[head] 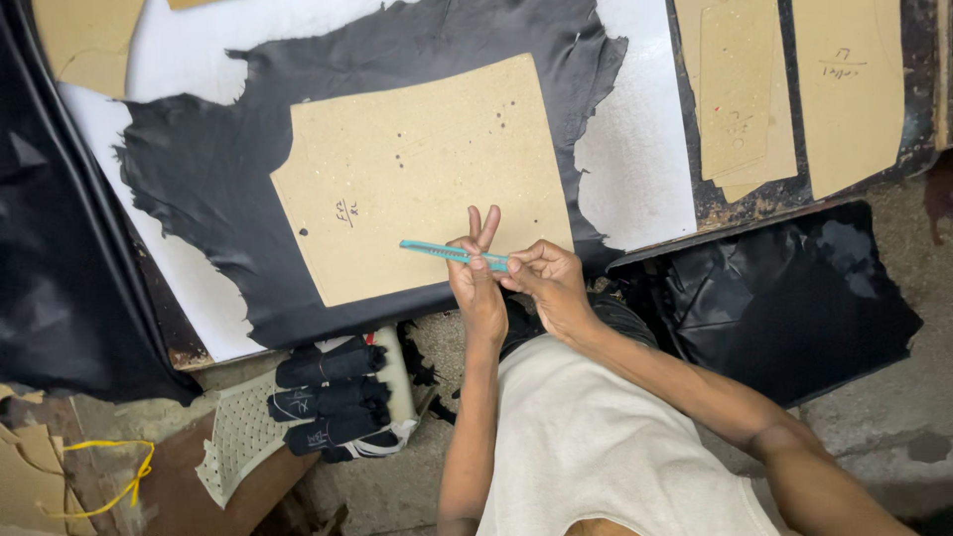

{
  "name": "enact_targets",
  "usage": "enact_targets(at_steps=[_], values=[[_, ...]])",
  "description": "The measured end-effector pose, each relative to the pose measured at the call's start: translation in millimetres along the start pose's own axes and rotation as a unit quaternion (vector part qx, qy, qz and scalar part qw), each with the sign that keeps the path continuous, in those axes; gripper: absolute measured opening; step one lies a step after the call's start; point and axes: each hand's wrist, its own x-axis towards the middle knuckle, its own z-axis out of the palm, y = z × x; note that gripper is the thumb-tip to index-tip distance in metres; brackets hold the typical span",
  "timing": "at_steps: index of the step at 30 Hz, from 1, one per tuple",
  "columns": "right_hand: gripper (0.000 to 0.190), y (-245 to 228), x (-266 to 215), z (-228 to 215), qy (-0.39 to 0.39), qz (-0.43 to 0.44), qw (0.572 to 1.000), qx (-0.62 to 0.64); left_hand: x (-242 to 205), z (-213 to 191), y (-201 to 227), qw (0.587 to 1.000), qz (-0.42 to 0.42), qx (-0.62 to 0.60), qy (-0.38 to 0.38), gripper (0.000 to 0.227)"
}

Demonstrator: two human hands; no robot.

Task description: The person places a cardboard pattern on a black leather sheet, marks it with a pen, and cuts the leather along the pattern using a utility knife. The person repeats this process with different pattern pieces, removing the cut leather pieces and setting them aside.

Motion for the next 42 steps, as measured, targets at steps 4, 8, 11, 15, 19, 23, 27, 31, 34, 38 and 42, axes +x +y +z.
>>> enact_targets(at_steps=[4, 8, 11, 15, 19, 23, 27, 31, 34, 38, 42], values=[[0.027, -12, -4, -30, -0.143, 0.034, 0.987, -0.072, -10, 5, -4, 0.986, -0.160, -0.012, -0.047, 0.031], [0.054, -19, -11, -49, -0.216, 0.069, 0.967, -0.115, -14, 8, -1, 0.981, -0.168, -0.020, -0.094, 0.017], [0.050, -24, -15, -58, -0.224, 0.065, 0.967, -0.103, -12, 13, -1, 0.974, -0.195, -0.007, -0.119, 0.023], [0.047, -25, -7, -58, -0.203, 0.048, 0.972, -0.106, -9, -4, 6, 0.964, -0.146, 0.159, -0.155, 0.037], [0.048, -31, 5, -55, -0.180, 0.018, 0.973, -0.141, 12, -66, 28, 0.912, -0.056, 0.399, -0.080, 0.045], [0.048, -39, 12, -46, -0.167, 0.005, 0.973, -0.160, 53, -150, 41, 0.772, 0.061, 0.628, 0.076, 0.034], [0.048, -32, 13, -27, -0.160, 0.011, 0.971, -0.176, 70, -200, 32, 0.725, 0.092, 0.677, 0.086, 0.049], [0.050, -26, 21, -11, -0.137, 0.007, 0.970, -0.199, 74, -205, 15, 0.689, 0.120, 0.708, 0.092, 0.058], [0.049, -16, 30, 4, -0.138, 0.022, 0.974, -0.181, 71, -205, 14, 0.699, 0.100, 0.700, 0.101, 0.062], [0.051, -1, 44, 32, -0.129, 0.031, 0.971, -0.200, 75, -211, 20, 0.714, 0.069, 0.689, 0.099, 0.068], [0.041, 9, 66, 63, -0.145, 0.069, 0.966, -0.203, 78, -213, 21, 0.719, 0.045, 0.686, 0.097, 0.067]])
